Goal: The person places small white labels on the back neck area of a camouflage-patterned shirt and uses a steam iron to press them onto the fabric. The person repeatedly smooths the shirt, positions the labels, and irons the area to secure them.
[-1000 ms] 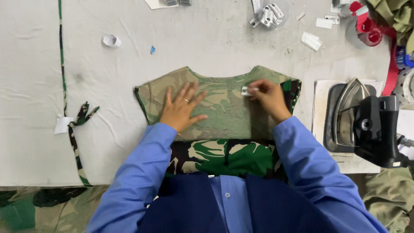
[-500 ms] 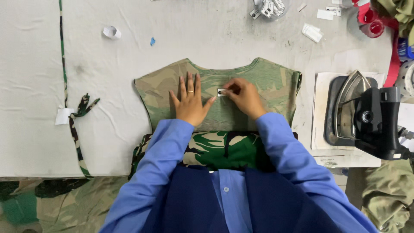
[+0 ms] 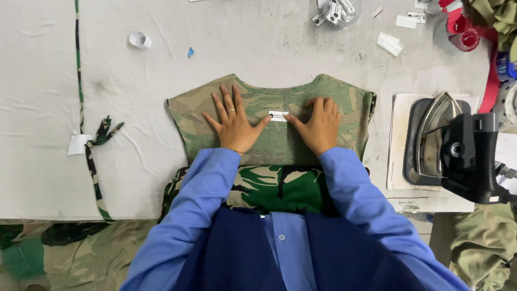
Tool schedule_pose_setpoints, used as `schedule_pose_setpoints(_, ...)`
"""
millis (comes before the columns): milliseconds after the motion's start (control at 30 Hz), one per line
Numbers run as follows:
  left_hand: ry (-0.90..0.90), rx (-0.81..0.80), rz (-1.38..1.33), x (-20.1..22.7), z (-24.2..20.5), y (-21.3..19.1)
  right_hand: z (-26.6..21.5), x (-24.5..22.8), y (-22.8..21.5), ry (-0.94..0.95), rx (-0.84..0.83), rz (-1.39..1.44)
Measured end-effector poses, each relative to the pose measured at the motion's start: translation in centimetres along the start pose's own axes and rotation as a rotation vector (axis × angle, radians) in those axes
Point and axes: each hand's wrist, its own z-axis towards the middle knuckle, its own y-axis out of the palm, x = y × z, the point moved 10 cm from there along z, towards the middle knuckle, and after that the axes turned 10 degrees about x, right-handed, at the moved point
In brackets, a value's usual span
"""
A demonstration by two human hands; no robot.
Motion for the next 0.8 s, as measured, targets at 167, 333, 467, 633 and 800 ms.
schedule_pose_setpoints(167,-0.017,0.009,-0.008,0.2,0.0,-0.2,0.1,0.6,0.4,0.005,0.003,0.002)
schedule_pose_setpoints(333,-0.011,0.006,-0.006,0.2,-0.1,-0.4,0.1,0.6,0.4,0.023,-0.014,0.004)
schedule_pose_setpoints(467,-0.019,-0.010,-0.031,0.4,-0.2,-0.6,0.1,1.0,0.6,0.021,-0.014,0.008)
schedule_pose_setpoints(633,-0.003,-0.016,-0.027,1.3,-0.3,-0.6,0.3,1.1,0.0,0.021,0.012,0.002)
schedule_pose_setpoints(800,-0.064,0.012,-0.067,-0.7,-0.3,0.1,0.8,0.1,-7.1,0.000,-0.054,-0.056)
